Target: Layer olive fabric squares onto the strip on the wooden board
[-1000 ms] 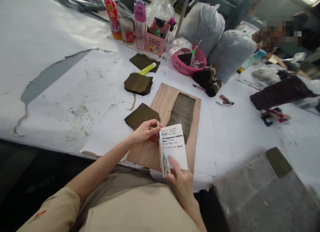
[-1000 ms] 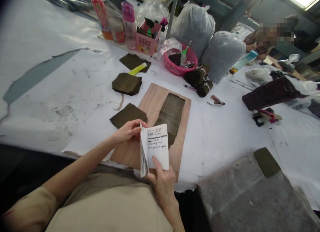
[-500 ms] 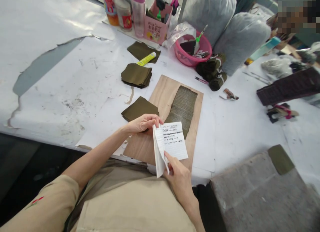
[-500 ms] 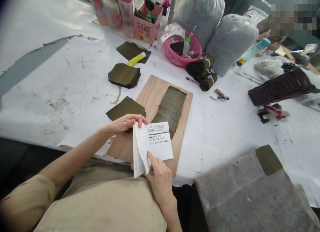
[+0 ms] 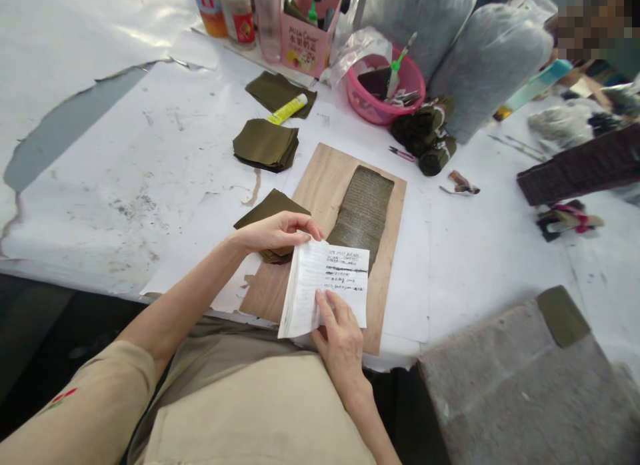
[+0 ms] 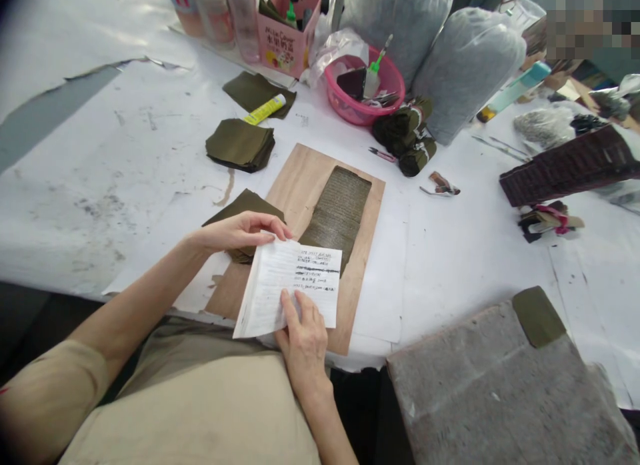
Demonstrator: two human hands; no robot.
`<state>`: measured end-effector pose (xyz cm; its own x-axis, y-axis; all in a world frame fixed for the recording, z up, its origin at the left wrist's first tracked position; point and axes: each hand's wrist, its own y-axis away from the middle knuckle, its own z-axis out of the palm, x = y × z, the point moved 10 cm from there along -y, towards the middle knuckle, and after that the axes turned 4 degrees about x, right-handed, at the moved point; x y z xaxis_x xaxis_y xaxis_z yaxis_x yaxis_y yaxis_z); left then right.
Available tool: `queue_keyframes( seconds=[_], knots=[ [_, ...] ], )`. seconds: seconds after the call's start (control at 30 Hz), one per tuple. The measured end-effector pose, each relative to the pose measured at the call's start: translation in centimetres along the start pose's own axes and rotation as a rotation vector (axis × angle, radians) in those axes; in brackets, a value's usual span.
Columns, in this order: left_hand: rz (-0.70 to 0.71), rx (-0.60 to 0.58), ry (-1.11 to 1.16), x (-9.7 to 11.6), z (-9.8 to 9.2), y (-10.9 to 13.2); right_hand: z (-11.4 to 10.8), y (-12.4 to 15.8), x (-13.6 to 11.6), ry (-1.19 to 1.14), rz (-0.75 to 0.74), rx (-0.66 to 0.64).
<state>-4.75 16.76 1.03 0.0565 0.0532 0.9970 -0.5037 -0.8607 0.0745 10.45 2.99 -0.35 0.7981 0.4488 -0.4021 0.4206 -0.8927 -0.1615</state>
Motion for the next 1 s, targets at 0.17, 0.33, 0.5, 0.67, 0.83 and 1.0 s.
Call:
queue_keyframes(
  seconds=[0.17,0.33,0.5,0.67,0.83,1.0],
  knots=[
    [0.101,-0.004,-0.696,2.2,0.5,0.1,0.5,-0.3,-0.4,0.145,0.003,-0.063],
    [0.233,-0.014,-1.307,3.0,5.3,-0.3,1.2,-0.7,-0.4,0.220,0.009,-0.129],
    [0.372,-0.013,-1.365,1.1,8.9,-1.2,0.9,-1.0,-0.1,0.122,0.040,-0.169],
    [0.474,0.121,-1.329,-0.4,9.4,-1.2,-1.7,-2.5,2.0,-0.306,0.059,-0.283],
    [0.634,0.351,-1.250,-0.7,9.1,-0.7,-7.0,-10.9,8.4,-0.268,0.069,-0.101],
    [0.701,0.472,-1.242,-1.0,9.3,-0.5,-10.3,-26.3,12.6,-0.018,0.006,0.053]
  ],
)
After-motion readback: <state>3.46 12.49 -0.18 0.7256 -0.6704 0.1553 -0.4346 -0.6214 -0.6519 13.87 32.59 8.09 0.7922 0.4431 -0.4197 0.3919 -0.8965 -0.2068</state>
